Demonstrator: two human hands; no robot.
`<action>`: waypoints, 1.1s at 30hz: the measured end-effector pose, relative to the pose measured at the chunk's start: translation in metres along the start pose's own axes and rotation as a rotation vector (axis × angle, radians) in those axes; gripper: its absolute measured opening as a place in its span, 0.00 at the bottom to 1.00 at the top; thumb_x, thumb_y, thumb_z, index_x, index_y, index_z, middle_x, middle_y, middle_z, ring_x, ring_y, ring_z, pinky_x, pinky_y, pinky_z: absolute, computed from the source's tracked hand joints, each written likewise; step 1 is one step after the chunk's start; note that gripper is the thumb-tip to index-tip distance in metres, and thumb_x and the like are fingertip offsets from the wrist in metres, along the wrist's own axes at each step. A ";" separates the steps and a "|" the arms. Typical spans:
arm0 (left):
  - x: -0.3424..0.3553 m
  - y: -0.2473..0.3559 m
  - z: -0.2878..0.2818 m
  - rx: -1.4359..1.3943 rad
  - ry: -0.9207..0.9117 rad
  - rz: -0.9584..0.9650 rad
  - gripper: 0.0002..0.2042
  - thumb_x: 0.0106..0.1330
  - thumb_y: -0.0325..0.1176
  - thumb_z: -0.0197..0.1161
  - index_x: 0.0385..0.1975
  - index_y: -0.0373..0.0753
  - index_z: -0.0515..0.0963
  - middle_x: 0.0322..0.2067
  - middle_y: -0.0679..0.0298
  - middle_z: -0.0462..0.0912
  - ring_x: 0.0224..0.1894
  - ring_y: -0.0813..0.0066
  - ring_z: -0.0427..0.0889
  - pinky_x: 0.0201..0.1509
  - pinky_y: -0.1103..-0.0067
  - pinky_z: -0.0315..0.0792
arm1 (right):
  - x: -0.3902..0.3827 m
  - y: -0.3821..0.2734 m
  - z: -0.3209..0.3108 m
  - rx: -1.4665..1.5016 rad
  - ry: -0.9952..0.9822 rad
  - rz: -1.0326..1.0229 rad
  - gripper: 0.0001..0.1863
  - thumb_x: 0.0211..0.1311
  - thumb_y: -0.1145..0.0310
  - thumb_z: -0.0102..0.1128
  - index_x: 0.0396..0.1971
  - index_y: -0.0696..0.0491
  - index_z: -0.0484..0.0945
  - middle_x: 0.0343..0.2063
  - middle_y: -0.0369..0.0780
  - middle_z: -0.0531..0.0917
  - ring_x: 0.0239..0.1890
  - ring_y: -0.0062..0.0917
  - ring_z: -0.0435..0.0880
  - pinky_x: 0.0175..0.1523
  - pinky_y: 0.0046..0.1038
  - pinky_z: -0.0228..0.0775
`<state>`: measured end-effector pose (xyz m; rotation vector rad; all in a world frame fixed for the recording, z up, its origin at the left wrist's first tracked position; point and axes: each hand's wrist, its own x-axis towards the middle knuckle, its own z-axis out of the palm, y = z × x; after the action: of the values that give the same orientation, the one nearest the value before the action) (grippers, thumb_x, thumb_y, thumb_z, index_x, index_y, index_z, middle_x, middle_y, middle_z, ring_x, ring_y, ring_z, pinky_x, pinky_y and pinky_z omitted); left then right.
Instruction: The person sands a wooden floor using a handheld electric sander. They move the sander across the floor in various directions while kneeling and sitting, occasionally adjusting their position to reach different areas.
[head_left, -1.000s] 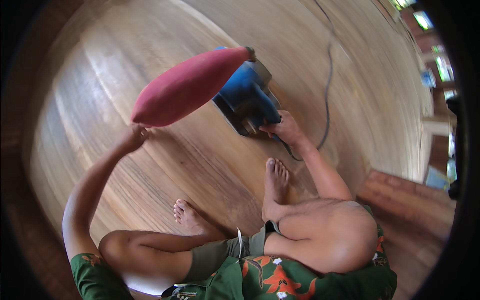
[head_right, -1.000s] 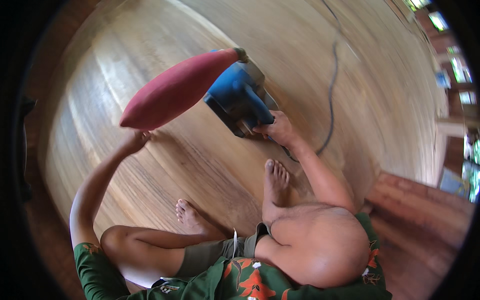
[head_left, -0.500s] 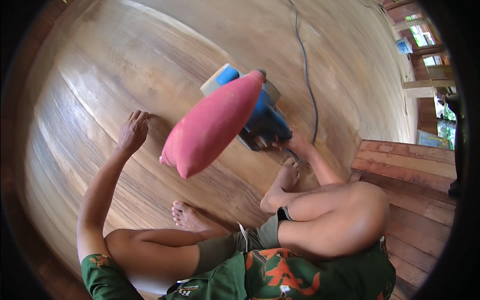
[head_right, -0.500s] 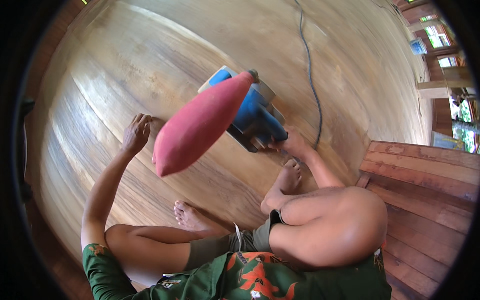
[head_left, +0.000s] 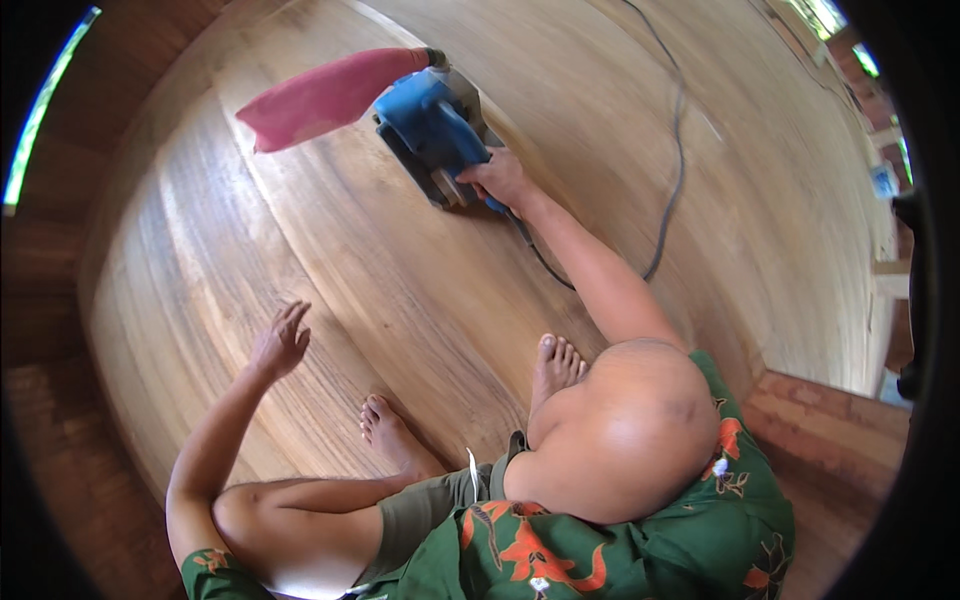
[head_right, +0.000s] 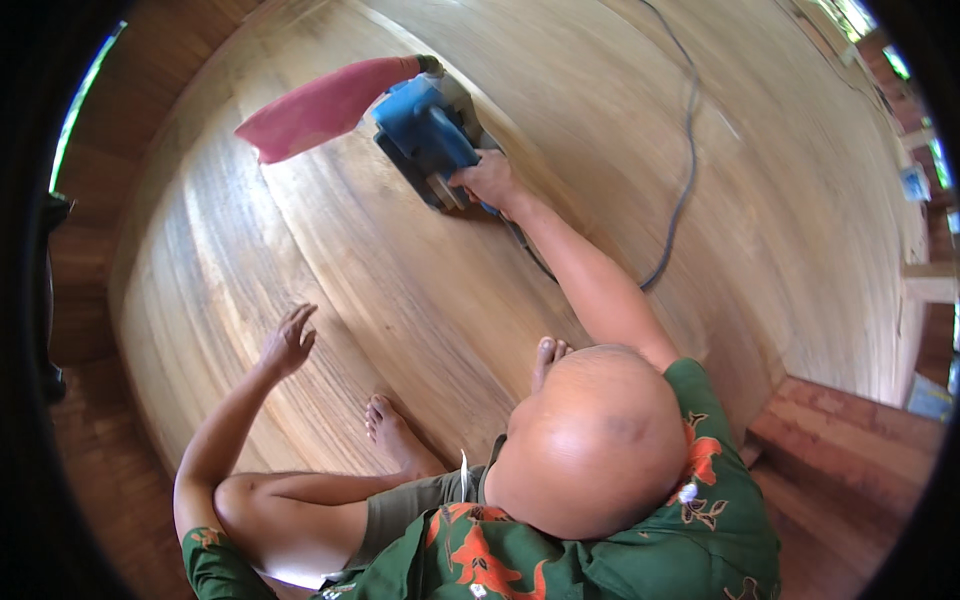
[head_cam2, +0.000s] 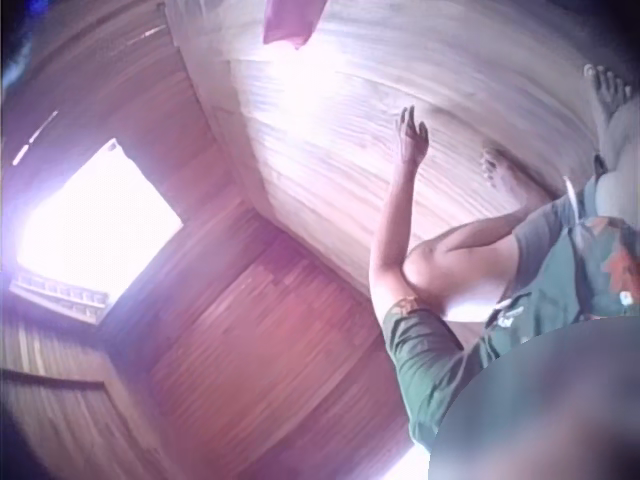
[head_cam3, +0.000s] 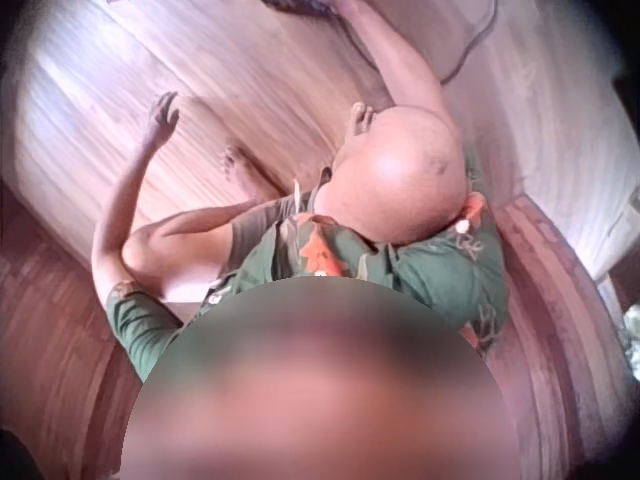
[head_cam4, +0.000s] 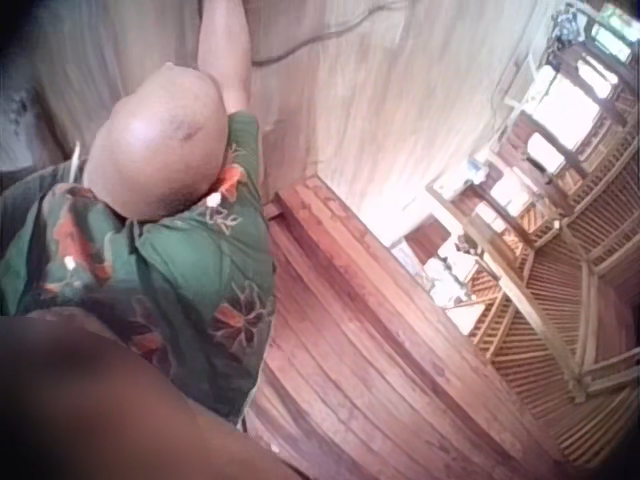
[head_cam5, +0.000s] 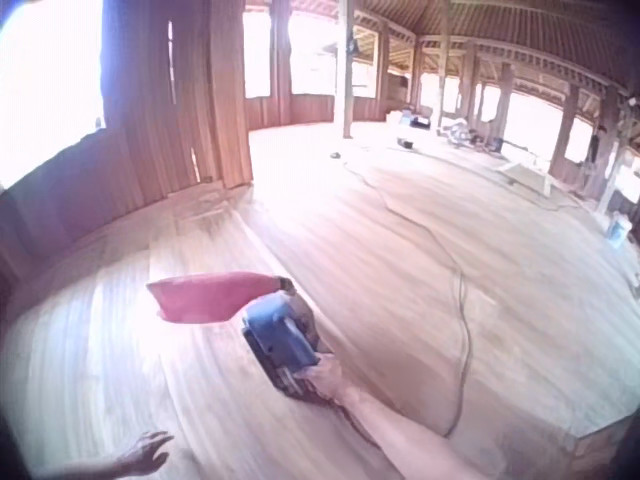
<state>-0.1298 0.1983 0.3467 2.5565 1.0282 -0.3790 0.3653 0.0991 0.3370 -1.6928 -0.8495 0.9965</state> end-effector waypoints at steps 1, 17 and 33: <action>-0.015 0.004 0.001 -0.013 -0.019 -0.040 0.25 0.74 0.37 0.61 0.70 0.44 0.68 0.69 0.53 0.73 0.70 0.47 0.71 0.71 0.61 0.70 | 0.023 -0.005 0.005 0.006 -0.008 -0.025 0.12 0.53 0.64 0.73 0.25 0.56 0.82 0.18 0.37 0.82 0.19 0.21 0.80 0.28 0.28 0.71; -0.099 -0.002 0.028 0.023 -0.466 -0.194 0.25 0.74 0.44 0.60 0.67 0.39 0.72 0.60 0.46 0.81 0.64 0.44 0.78 0.70 0.58 0.71 | -0.003 0.022 0.000 -0.049 0.067 -0.127 0.14 0.56 0.62 0.74 0.35 0.57 0.85 0.22 0.41 0.83 0.25 0.26 0.82 0.36 0.32 0.73; -0.046 -0.057 0.039 -0.196 -0.369 -0.366 0.22 0.75 0.49 0.58 0.60 0.42 0.79 0.51 0.48 0.87 0.56 0.50 0.86 0.59 0.62 0.77 | -0.188 0.052 -0.068 0.009 -0.086 0.152 0.16 0.57 0.62 0.76 0.38 0.59 0.85 0.24 0.39 0.85 0.29 0.20 0.80 0.38 0.31 0.74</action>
<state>-0.2068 0.1922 0.3161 2.0211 1.3079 -0.7713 0.3513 -0.1067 0.3452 -1.7373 -0.7794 1.1812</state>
